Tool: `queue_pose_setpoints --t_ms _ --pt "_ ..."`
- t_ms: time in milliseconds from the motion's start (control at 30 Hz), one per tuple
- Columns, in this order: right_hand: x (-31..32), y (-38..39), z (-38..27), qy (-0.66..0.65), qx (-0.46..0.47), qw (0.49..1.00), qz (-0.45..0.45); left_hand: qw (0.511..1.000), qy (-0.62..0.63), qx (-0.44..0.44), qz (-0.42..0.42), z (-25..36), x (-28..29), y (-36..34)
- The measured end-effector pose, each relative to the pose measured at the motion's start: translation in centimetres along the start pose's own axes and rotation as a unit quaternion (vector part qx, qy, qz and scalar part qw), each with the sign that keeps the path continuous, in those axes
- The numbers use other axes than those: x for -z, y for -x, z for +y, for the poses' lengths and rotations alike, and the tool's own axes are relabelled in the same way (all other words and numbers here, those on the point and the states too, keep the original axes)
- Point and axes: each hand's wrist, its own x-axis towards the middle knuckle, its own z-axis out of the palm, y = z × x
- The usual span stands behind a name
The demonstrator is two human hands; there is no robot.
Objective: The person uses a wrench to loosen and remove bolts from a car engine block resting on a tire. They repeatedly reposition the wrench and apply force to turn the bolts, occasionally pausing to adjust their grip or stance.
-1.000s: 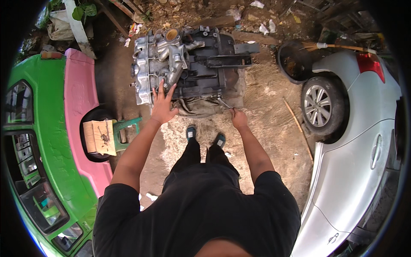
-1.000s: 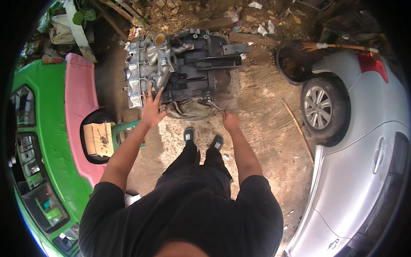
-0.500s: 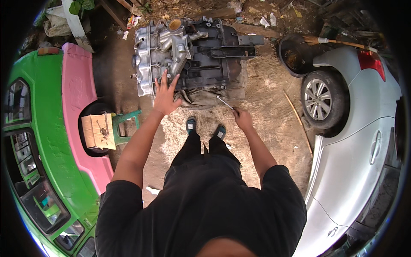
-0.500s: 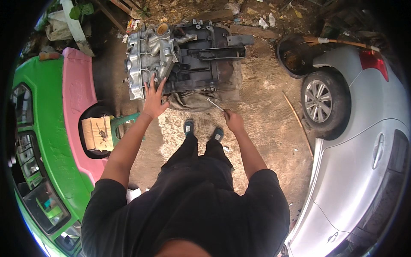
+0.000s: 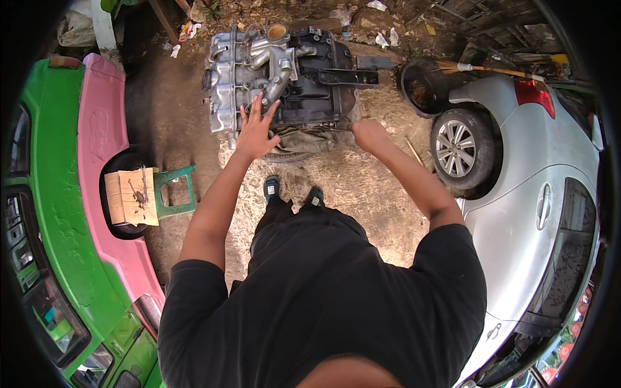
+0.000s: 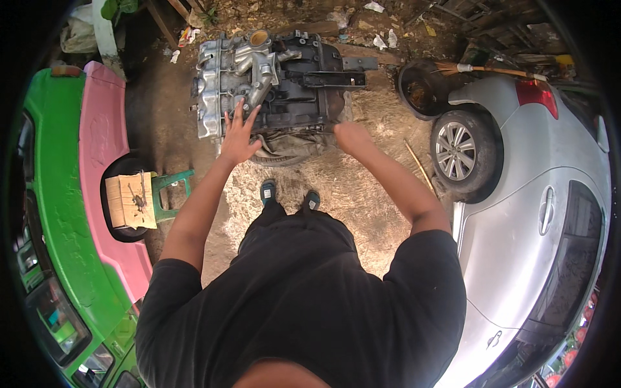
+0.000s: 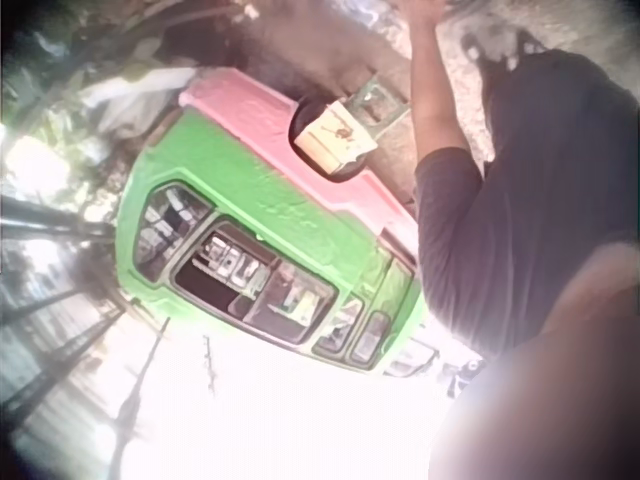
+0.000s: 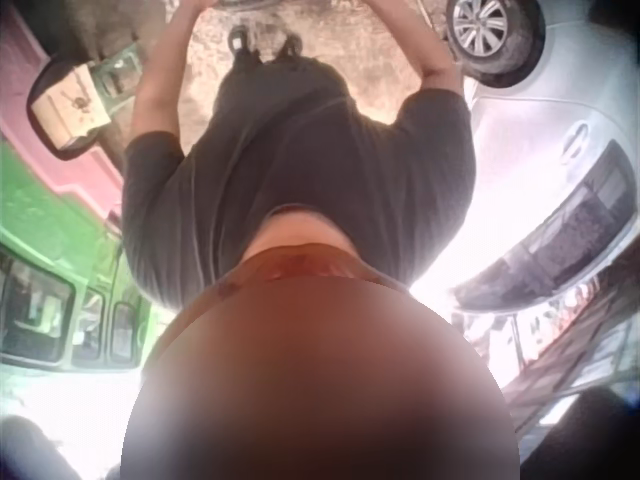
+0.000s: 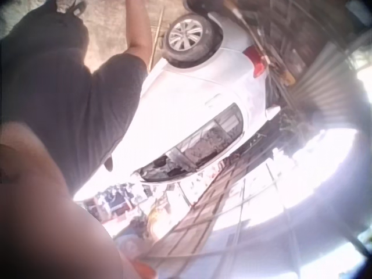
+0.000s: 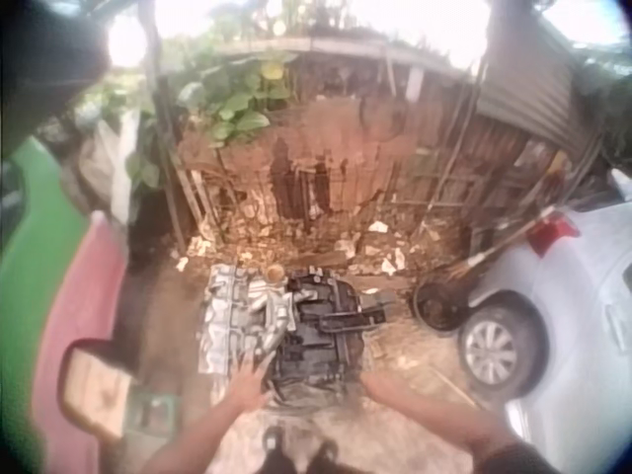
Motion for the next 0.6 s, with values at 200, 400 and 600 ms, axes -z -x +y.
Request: queue_pose_setpoints --t_ms 200,400,600 --pt "1.6 -1.6 -4.0 0.086 0.014 0.996 -0.021 1.0 -0.004 0.01 -0.021 0.1 0.2 -0.1" --pt "2.3 -2.4 -5.1 0.115 0.001 0.993 -0.037 1.0 0.0 0.011 -0.019 0.3 0.5 0.0" --pt "0.3 -0.1 -1.9 0.077 -0.013 0.997 -0.018 1.0 -0.01 0.012 -0.027 0.2 0.4 0.0"
